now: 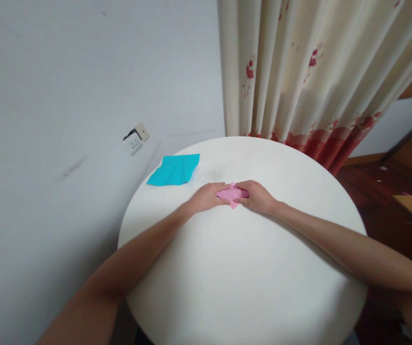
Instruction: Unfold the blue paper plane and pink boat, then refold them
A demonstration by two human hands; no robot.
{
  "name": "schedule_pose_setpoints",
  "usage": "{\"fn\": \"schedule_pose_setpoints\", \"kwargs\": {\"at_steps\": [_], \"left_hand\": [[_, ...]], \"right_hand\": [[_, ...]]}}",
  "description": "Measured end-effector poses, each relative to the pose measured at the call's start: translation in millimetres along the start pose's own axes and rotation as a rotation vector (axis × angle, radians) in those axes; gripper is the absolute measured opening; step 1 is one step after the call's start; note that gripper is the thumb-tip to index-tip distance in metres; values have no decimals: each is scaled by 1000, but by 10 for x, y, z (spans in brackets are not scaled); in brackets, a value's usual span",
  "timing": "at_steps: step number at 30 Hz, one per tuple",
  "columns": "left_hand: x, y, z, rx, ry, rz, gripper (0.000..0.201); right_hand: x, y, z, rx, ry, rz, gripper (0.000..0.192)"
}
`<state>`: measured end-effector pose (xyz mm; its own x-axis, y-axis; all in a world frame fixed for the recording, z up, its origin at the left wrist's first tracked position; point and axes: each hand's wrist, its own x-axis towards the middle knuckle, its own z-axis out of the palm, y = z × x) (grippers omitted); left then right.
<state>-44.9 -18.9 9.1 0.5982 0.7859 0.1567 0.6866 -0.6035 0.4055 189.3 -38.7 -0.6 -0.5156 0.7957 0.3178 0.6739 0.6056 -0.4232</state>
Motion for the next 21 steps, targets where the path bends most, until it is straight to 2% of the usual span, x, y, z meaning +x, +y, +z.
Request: {"fn": "schedule_pose_setpoints", "kwargs": {"at_steps": [3, 6, 10, 15, 21], "left_hand": [[0, -3, 13, -99, 57, -45, 43], [-2, 33, -14, -255, 116, -107, 29], [-12, 121, -121, -446, 186, -186, 40], [-15, 176, -189, -622, 163, -233, 49], [9, 157, -81, -698, 158, -280, 46]], "right_hand": [[1, -14, -9, 25, 57, 30, 19], [0, -21, -34, 116, 113, 56, 22], [17, -47, -75, 446, 221, 82, 24], [61, -70, -49, 824, 316, 221, 32], [82, -36, 33, 828, 326, 326, 37]]}}
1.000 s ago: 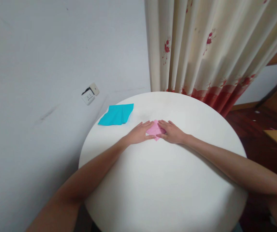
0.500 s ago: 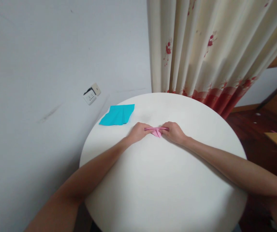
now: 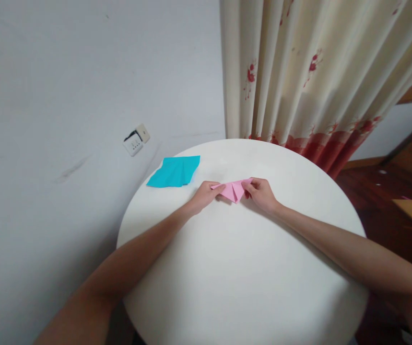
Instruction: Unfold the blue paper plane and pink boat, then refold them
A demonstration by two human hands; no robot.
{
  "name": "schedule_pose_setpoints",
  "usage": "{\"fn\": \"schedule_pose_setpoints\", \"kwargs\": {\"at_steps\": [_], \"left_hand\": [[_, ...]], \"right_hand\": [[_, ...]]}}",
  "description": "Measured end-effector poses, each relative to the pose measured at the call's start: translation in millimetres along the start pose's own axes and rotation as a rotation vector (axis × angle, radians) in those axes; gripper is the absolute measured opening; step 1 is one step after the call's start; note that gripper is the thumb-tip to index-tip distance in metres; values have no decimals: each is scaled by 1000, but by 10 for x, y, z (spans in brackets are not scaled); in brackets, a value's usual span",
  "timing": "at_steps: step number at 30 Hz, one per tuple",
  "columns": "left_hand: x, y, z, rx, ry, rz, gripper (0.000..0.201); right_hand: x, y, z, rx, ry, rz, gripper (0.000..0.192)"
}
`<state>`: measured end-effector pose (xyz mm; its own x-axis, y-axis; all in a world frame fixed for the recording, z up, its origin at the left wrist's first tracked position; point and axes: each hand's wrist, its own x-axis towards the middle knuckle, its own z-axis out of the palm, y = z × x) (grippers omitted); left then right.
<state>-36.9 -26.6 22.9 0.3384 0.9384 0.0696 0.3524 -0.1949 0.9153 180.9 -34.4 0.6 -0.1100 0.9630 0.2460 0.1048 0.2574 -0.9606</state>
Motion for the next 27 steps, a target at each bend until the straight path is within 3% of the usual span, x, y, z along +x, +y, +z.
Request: {"fn": "schedule_pose_setpoints", "kwargs": {"at_steps": [6, 11, 15, 18, 23, 27], "left_hand": [[35, -130, 37, 339, 33, 87, 36], [19, -171, 90, 718, 95, 112, 31], [-54, -152, 133, 959, 140, 109, 22], [-90, -138, 158, 965, 160, 151, 27], [-90, -100, 203, 921, 12, 318, 36], [-120, -105, 270, 895, -185, 421, 47]], "right_hand": [[51, 148, -8, -117, -6, 51, 32], [18, 136, -49, -558, 73, 34, 28], [-66, 31, -46, -813, 88, -131, 70], [-116, -20, -2, -918, -22, -286, 59], [-151, 1, 79, -958, -301, -372, 44], [-170, 52, 96, -1033, -382, -327, 50]]}}
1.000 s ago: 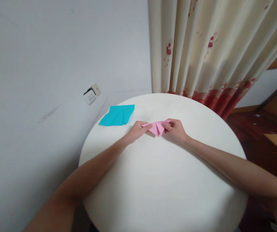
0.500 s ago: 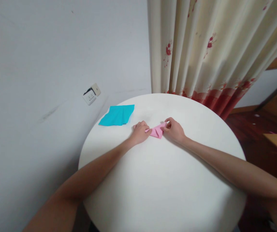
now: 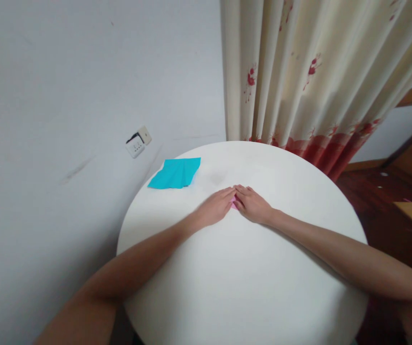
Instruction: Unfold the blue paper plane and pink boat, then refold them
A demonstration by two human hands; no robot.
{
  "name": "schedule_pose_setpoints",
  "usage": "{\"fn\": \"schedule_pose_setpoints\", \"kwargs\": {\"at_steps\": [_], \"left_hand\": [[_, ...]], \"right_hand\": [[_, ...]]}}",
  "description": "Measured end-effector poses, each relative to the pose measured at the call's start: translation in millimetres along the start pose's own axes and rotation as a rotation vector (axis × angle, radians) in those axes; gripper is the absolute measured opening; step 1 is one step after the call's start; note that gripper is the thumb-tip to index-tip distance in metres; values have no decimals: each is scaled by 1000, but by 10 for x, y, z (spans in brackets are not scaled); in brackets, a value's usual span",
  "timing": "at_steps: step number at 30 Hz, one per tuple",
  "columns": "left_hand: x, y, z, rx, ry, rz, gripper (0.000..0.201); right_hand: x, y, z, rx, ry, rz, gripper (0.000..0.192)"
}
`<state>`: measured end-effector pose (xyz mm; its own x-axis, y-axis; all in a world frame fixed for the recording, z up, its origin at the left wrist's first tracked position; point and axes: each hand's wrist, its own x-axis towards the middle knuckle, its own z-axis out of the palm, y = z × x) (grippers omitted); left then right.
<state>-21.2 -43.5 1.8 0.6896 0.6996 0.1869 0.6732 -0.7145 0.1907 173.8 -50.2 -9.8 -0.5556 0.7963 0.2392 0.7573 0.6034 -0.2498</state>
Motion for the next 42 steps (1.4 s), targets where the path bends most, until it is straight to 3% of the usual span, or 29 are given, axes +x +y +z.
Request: {"fn": "schedule_pose_setpoints", "kwargs": {"at_steps": [5, 10, 18, 25, 30, 34, 38, 42], "left_hand": [[-72, 12, 31, 48, -153, -3, 66], [-114, -29, -20, 66, -201, 12, 76], [-123, -10, -34, 67, -234, -26, 75], [-128, 20, -95, 45, -246, -15, 72], [-133, 9, -87, 27, -256, -23, 70], [-134, 4, -64, 20, -248, -18, 70], [-128, 21, -76, 8, -254, -4, 70], [-127, 19, -94, -14, -268, 12, 71]], "right_hand": [[-32, -9, 29, -84, -54, 42, 58], [-44, -9, 38, -97, -79, 97, 66], [-23, 116, 40, -83, -85, 162, 67], [42, 331, -15, -87, -50, 369, 67], [84, 410, -59, -73, 55, 482, 57], [105, 367, -46, -36, 116, 424, 59], [110, 261, 7, -65, 68, 291, 63], [112, 300, -7, -98, 20, 353, 56]]}}
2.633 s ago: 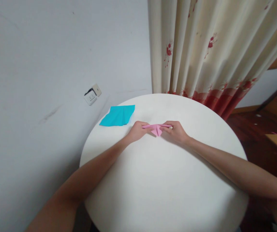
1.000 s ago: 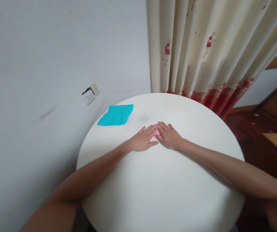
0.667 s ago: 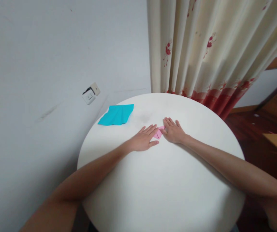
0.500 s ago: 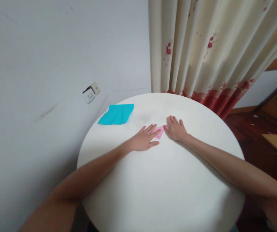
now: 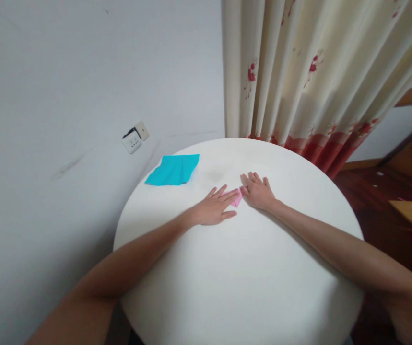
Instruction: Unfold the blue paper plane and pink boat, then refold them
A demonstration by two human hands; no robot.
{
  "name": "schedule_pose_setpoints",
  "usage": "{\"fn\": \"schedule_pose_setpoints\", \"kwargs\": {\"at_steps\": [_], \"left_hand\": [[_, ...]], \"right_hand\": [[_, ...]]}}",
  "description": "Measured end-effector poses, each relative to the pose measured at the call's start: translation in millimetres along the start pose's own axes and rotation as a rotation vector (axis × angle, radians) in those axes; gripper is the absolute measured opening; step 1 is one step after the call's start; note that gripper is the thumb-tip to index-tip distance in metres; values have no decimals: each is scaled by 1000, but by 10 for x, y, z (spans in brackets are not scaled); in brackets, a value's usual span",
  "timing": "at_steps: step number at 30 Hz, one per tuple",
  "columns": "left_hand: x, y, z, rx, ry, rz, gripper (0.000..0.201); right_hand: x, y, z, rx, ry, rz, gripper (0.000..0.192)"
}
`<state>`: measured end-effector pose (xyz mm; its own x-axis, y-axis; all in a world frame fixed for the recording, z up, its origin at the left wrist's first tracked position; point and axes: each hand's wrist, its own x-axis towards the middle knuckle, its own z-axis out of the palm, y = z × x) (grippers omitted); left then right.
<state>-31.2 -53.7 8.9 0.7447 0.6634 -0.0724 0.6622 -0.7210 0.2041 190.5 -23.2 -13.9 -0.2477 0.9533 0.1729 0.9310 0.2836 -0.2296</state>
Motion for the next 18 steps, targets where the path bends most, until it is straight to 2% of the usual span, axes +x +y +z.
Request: {"fn": "schedule_pose_setpoints", "kwargs": {"at_steps": [5, 7, 10, 14, 18], "left_hand": [[-5, -37, 14, 5, -8, 1, 70], [-5, -36, 15, 6, -10, 0, 70], [-4, -11, 1, 13, -11, -1, 70], [1, 22, -18, 51, -38, -23, 73], [5, 14, -9, 61, -35, -26, 77]], "right_hand": [[69, 162, -56, -17, 48, 130, 54], [65, 168, -57, 13, 86, 127, 53], [1, 76, -28, 72, 106, -21, 53], [-127, -111, 17, 78, -15, -266, 55], [-184, -190, 7, 39, -82, -294, 57]]}}
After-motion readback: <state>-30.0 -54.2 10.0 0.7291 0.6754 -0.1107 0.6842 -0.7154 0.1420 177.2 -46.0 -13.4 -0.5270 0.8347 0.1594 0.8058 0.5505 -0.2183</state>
